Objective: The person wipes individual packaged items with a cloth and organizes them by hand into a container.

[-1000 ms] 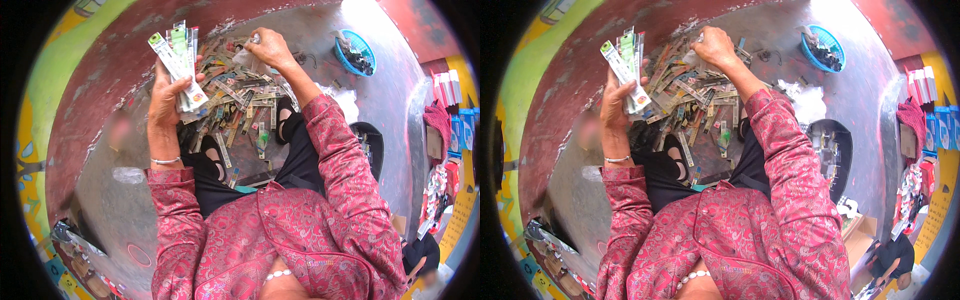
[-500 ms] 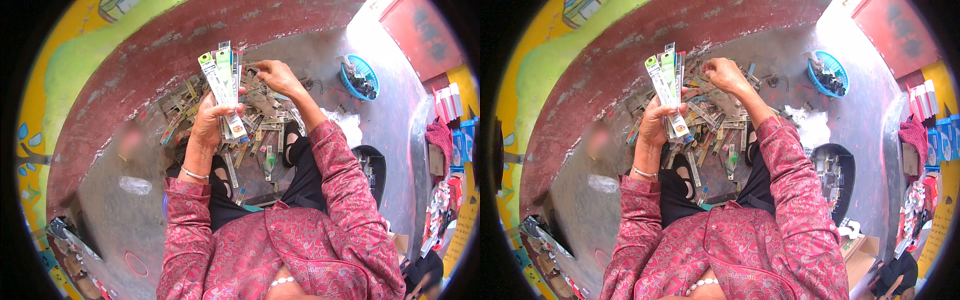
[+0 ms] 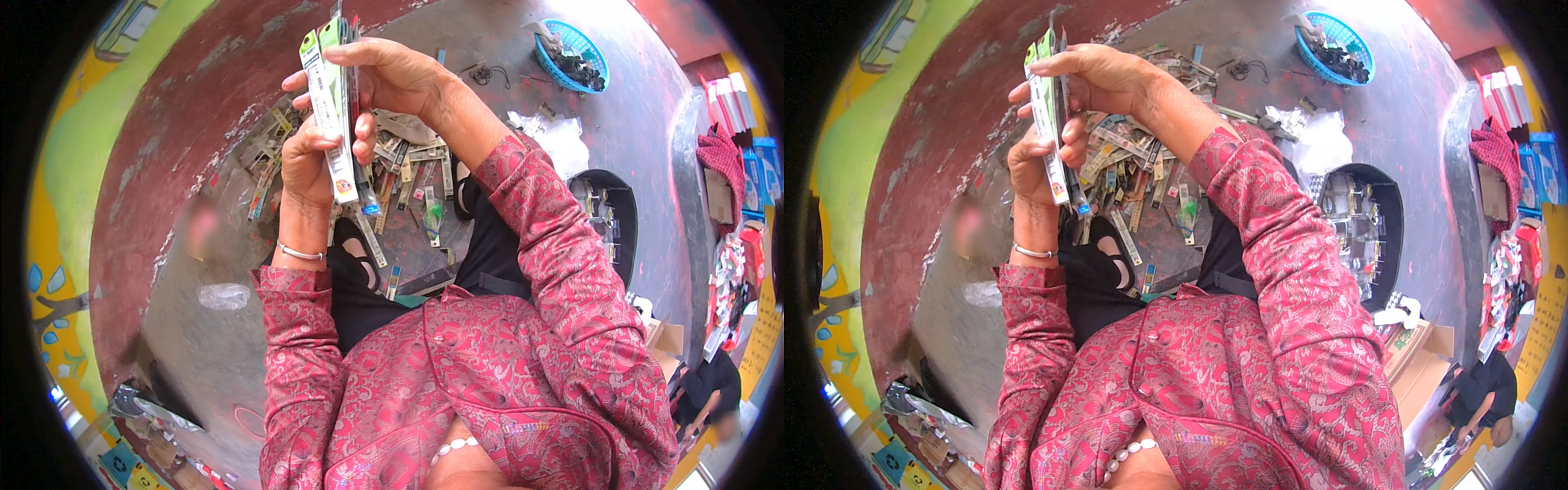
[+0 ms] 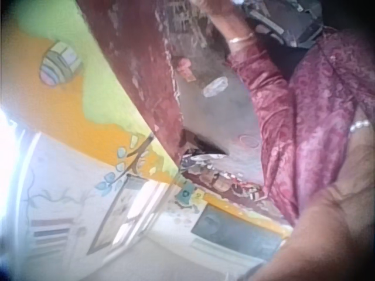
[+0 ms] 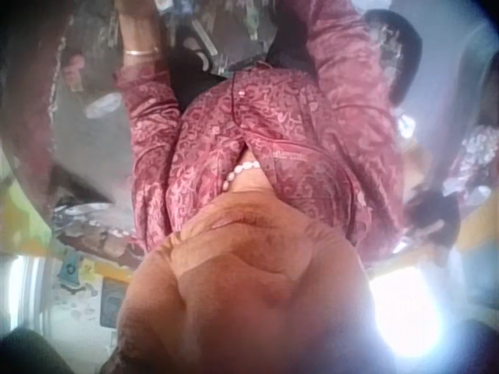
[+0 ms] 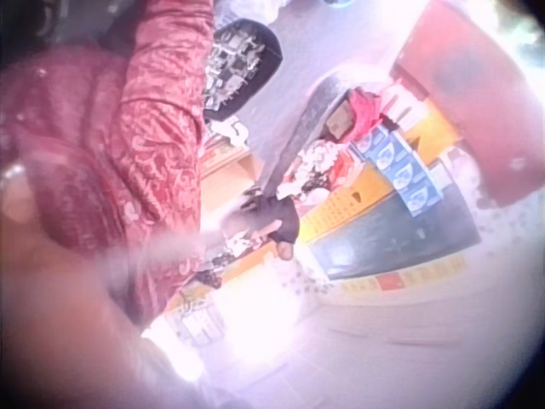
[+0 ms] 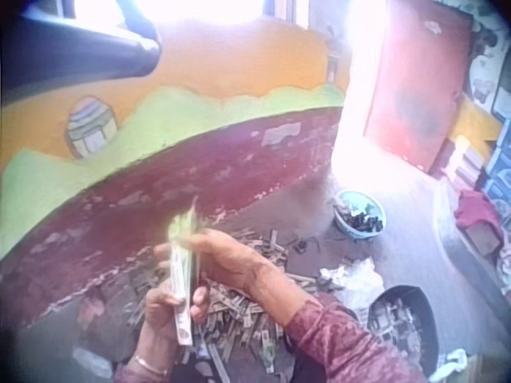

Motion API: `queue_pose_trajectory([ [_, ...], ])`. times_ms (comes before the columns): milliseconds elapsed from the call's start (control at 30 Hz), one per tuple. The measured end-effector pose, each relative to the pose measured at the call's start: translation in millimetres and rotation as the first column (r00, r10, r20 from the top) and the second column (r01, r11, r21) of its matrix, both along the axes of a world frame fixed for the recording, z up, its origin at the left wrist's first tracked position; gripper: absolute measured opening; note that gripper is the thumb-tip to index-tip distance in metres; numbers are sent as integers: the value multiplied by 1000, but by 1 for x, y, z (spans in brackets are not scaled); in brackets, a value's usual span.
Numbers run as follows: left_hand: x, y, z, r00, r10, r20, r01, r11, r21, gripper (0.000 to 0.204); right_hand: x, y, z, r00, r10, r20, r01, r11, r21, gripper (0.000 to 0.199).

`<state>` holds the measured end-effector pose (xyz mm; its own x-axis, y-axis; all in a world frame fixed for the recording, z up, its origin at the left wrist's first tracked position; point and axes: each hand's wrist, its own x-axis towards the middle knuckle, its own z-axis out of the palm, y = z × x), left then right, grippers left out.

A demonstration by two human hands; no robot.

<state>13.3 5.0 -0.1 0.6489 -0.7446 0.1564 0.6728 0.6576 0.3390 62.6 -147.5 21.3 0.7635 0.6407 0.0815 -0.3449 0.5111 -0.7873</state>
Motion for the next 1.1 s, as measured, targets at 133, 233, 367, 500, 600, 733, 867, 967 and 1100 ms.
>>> queue_pose_trajectory([
  [133,0,-10,-4,1000,21,4,-22,984,175,55,8,-4,-4,988,-94,-122,90,995,-37,43],
  [233,2,-13,-9,997,50,51,-62,962,267,52,7,-6,-7,958,-166,-233,171,985,0,40],
  [367,-5,-18,4,984,73,161,-143,864,482,56,-1,-4,2,930,-283,-233,267,959,-99,32],
  [500,-8,-30,10,937,65,342,-296,666,685,41,-5,3,4,902,-428,-54,385,856,-347,23],
  [600,-16,-26,8,969,132,210,-234,762,603,42,-6,-1,17,956,-291,-24,248,851,-464,30],
  [733,-21,-18,6,991,59,119,-100,923,372,42,-2,-17,19,875,-484,29,458,806,-375,59],
  [867,-21,-18,-3,997,-42,64,29,981,192,49,12,-22,16,825,-446,348,503,859,-91,58],
  [967,-25,-21,-3,999,-30,-26,33,991,128,52,4,-18,18,865,-269,423,404,873,-271,54],
  [1100,-27,-26,3,993,25,-112,-11,992,125,56,6,-16,11,827,-402,394,533,784,-318,45],
])
